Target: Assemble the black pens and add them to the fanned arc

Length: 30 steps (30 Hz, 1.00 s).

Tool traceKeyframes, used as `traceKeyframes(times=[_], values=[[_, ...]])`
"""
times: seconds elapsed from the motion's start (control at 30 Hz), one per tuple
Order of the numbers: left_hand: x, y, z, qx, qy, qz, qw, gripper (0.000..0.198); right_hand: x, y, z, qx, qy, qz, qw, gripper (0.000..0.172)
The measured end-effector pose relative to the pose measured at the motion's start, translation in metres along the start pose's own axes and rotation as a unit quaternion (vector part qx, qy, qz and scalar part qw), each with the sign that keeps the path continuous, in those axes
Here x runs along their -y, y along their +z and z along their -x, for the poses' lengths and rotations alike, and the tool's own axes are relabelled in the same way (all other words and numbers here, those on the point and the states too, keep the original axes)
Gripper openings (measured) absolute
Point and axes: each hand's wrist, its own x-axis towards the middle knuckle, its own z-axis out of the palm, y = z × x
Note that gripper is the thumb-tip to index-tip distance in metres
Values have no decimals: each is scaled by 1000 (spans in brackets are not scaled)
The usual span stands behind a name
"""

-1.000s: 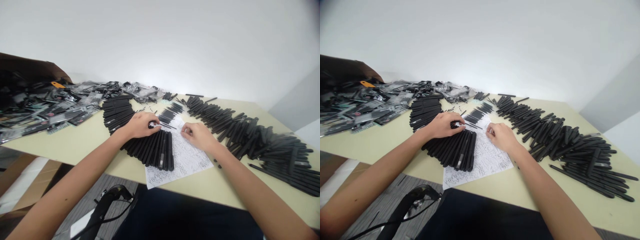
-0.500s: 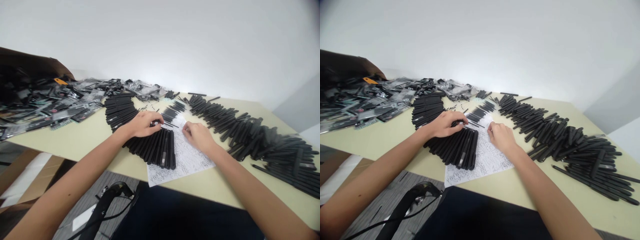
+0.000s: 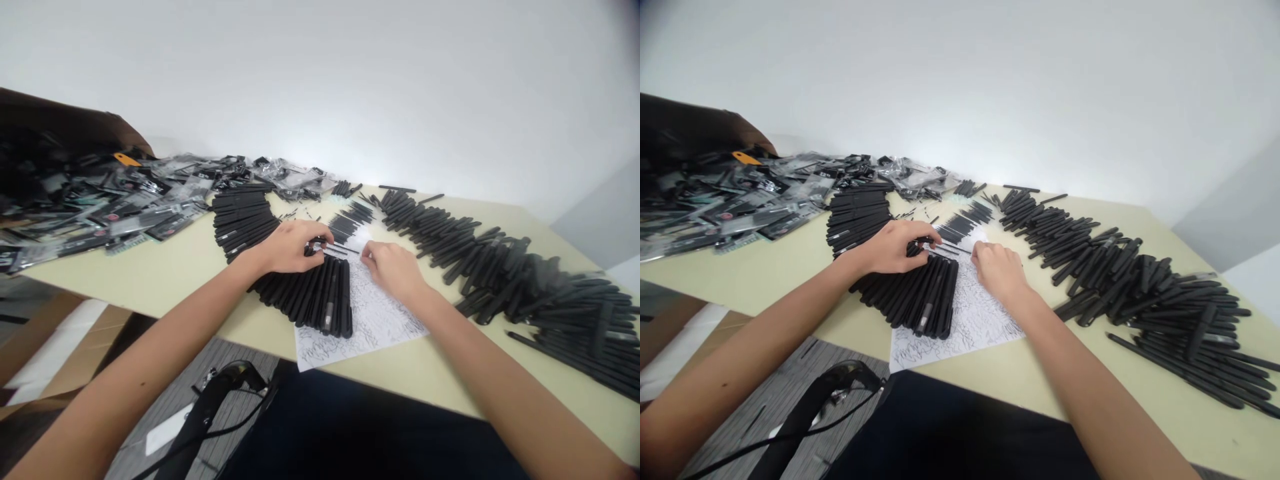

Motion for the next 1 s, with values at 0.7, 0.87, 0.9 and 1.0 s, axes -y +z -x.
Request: traceKeyframes(times=[0.7, 0.87, 0.9, 1.0], values=[[13, 5, -2, -109, -159, -17, 981, 24, -15, -12, 7, -72, 23, -28, 997, 11], [13, 5, -2, -107, -131, -31, 985, 21, -16, -12, 7, -65, 25, -31, 997, 11], [13, 5, -2, -107, -130, -34, 985, 20, -16, -12, 7, -65, 25, -33, 997, 11], [14, 5, -2, -109, -129, -38, 985, 21, -17, -12, 7, -69, 23, -40, 997, 10]])
